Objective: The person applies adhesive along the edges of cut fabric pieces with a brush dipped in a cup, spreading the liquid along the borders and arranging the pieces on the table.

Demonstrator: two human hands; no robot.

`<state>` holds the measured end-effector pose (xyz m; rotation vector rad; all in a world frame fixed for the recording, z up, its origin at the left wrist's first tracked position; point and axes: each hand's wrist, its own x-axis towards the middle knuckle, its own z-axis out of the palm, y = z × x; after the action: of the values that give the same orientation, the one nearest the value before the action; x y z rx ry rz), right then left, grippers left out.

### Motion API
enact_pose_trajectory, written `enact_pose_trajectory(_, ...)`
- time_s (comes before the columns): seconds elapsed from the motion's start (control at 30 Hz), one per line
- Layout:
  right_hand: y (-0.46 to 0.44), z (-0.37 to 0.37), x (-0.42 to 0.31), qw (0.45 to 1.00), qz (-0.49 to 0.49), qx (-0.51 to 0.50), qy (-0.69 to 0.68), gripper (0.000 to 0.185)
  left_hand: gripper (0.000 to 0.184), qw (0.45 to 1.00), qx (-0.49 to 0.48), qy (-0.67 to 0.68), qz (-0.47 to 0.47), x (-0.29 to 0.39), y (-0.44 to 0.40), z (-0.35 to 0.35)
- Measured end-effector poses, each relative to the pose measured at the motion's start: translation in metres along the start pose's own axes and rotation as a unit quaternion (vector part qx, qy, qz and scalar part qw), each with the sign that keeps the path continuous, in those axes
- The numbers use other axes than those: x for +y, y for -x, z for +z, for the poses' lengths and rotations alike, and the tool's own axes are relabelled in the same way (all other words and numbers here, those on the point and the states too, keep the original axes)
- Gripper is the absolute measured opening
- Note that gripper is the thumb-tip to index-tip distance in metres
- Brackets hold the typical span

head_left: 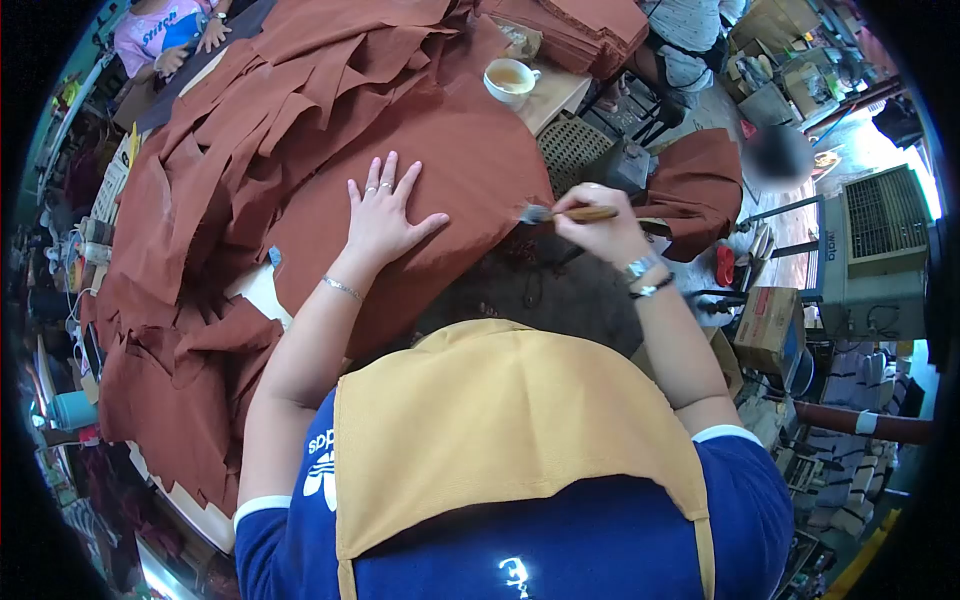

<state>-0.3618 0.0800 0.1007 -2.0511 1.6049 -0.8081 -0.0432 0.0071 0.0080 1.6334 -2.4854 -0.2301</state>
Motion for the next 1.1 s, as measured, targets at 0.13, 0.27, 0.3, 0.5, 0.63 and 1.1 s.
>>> enact_pose_trajectory(0.13, -0.001, -0.019, 0.003, 1.000, -0.005, 0.014, 0.019, 0.011, 0.097, 0.999, 0.006, 0.000, 0.032, -0.004, -0.015, 0.005)
enact_pose_trajectory(0.27, -0.002, 0.011, -0.006, 0.996, -0.050, -0.013, -0.077, 0.011, 0.097, 0.998, 0.004, -0.005, 0.066, -0.008, -0.034, 0.006)
enact_pose_trajectory(0.3, 0.002, 0.006, -0.005, 0.996, -0.060, -0.020, -0.065, 0.011, 0.097, 0.997, 0.000, -0.004, 0.072, -0.008, -0.039, 0.005)
enact_pose_trajectory(0.5, 0.000, 0.003, -0.009, 0.995, -0.063, 0.033, -0.070, 0.011, 0.098, 0.994, -0.004, 0.010, 0.107, -0.009, -0.061, 0.009)
enact_pose_trajectory(0.63, 0.004, 0.011, -0.011, 0.996, -0.059, -0.007, -0.062, 0.010, 0.097, 0.991, -0.004, 0.004, 0.132, -0.011, -0.077, 0.010)
enact_pose_trajectory(1.1, 0.008, 0.004, -0.018, 0.997, -0.054, 0.047, -0.009, 0.012, 0.090, 0.989, 0.056, -0.005, 0.138, -0.010, -0.086, 0.015)
